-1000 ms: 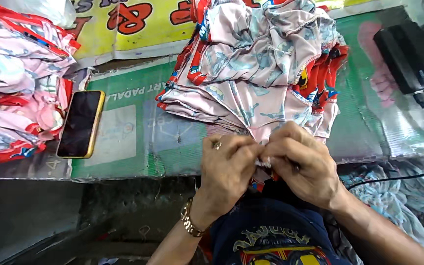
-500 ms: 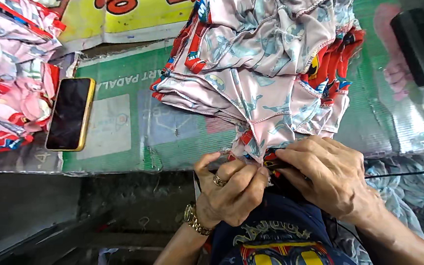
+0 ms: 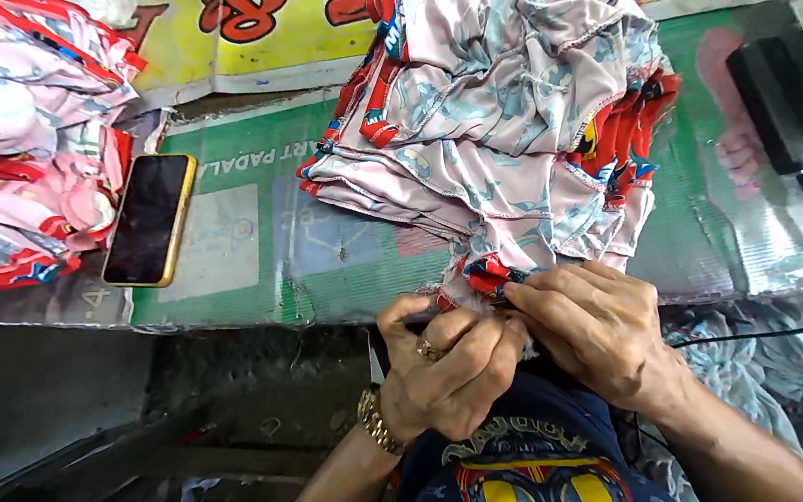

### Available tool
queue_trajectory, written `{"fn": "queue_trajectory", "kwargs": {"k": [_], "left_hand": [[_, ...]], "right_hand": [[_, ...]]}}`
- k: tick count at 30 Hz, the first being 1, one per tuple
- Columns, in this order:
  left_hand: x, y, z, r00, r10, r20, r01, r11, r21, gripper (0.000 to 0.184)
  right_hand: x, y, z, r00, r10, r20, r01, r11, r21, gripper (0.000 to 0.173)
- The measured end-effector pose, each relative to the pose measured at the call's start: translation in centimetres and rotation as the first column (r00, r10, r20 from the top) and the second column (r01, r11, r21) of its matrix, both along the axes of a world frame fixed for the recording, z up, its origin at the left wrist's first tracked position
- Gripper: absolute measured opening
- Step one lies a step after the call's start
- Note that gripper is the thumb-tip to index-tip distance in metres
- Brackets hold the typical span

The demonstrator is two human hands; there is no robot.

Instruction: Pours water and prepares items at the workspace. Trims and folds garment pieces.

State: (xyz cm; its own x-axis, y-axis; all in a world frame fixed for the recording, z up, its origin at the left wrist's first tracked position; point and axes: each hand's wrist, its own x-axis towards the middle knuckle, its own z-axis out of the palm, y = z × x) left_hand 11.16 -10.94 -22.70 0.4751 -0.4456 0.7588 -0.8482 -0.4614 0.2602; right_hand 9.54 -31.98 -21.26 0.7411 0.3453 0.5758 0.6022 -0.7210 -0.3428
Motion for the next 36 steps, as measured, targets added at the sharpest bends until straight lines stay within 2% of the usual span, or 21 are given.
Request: {"fn": "queue_trajectory", "kwargs": {"k": [2,3,5,6,8,9,10,11,12,14,15,17,20,23,25,26,28,30,32,36], "left_hand": [[-0.8,1.8,0.7,0.996,-0.032,-0.079,0.034,0.999,0.029,0.014],[-1.3,3.2,1.0,0.992,-0.029,-0.119,0.039,0.996,0.078,0.014],[-2.1,6.8,0.8,0.977,0.050,-0.205,0.015,0.953,0.303,0.013],[-2.5,8.7,0.5,0.959,0.139,-0.245,-0.004,0.876,0.483,0.016],[-3.6,11.4,-0.2,0.863,0.386,-0.325,0.038,0.592,0.805,0.025],[-3.9,11.7,-0.1,0.787,0.511,-0.345,0.068,0.485,0.872,0.028],[-3.9,11.6,0.0,0.760,0.560,-0.330,0.054,0.451,0.891,0.031],[-3.7,11.2,0.1,0.804,0.512,-0.303,-0.007,0.517,0.856,0.033],[-3.3,10.4,0.4,0.856,0.439,-0.273,-0.085,0.640,0.764,0.034],[-2.1,7.0,1.6,0.898,0.324,-0.298,-0.174,0.883,0.435,0.027],[-1.4,5.1,2.2,0.911,0.280,-0.303,-0.197,0.940,0.277,0.022],[0.0,1.4,2.6,0.927,0.251,-0.279,-0.235,0.968,0.089,0.020],[1.8,-2.5,2.4,0.931,0.214,-0.297,-0.208,0.977,0.052,0.033],[2.9,-4.2,2.0,0.930,0.131,-0.345,-0.151,0.988,-0.032,0.020],[3.1,-4.6,1.7,0.914,-0.012,-0.405,-0.094,0.966,-0.241,0.013],[3.0,-4.6,1.9,0.878,-0.135,-0.459,-0.060,0.920,-0.386,0.014],[2.9,-4.6,2.6,0.744,-0.426,-0.516,-0.021,0.756,-0.654,0.017],[2.8,-4.5,3.0,0.617,-0.585,-0.527,-0.051,0.638,-0.768,0.015],[2.8,-4.5,3.1,0.569,-0.621,-0.538,-0.084,0.607,-0.790,0.013],[3.0,-4.3,3.3,0.542,-0.639,-0.545,-0.131,0.576,-0.807,0.012]], "right_hand": [[-0.2,-0.8,1.0,0.995,0.041,-0.093,-0.041,0.999,0.003,0.018],[-0.4,-1.4,1.3,0.986,0.083,-0.144,-0.075,0.996,0.056,0.021],[-0.5,-2.4,1.9,0.963,0.159,-0.219,-0.113,0.972,0.206,0.025],[-0.4,-2.7,2.0,0.956,0.177,-0.236,-0.110,0.956,0.271,0.025],[-0.1,-2.6,2.1,0.958,0.147,-0.245,-0.066,0.949,0.310,0.028],[0.3,-2.1,2.0,0.968,0.106,-0.228,-0.037,0.958,0.285,0.031],[0.7,-1.5,2.0,0.978,0.054,-0.199,-0.005,0.971,0.238,0.031],[1.1,-0.8,1.9,0.986,-0.008,-0.164,0.035,0.986,0.165,0.028],[1.3,-0.1,1.8,0.990,-0.063,-0.127,0.074,0.994,0.085,0.025],[1.8,0.6,1.5,0.989,-0.121,-0.087,0.117,0.992,-0.049,0.016],[1.9,0.6,1.4,0.989,-0.122,-0.085,0.117,0.991,-0.066,0.013],[1.9,0.2,1.4,0.989,-0.094,-0.110,0.094,0.996,-0.007,0.011],[1.3,-0.9,2.2,0.987,-0.047,-0.151,0.068,0.988,0.141,0.010],[0.5,-2.0,2.8,0.993,-0.019,-0.121,0.050,0.964,0.263,0.009],[0.0,-2.5,3.0,0.995,0.005,-0.102,0.029,0.945,0.327,0.007],[-0.1,-2.5,2.9,0.996,0.006,-0.095,0.028,0.938,0.346,0.006],[0.0,-2.5,2.5,0.996,0.001,-0.091,0.031,0.936,0.351,0.006],[0.4,-2.2,1.9,0.996,-0.007,-0.094,0.039,0.939,0.341,0.007],[0.7,-1.5,1.5,0.996,-0.029,-0.087,0.058,0.933,0.356,0.009],[0.5,-1.3,1.5,0.995,-0.020,-0.101,0.061,0.904,0.424,0.034]]}}
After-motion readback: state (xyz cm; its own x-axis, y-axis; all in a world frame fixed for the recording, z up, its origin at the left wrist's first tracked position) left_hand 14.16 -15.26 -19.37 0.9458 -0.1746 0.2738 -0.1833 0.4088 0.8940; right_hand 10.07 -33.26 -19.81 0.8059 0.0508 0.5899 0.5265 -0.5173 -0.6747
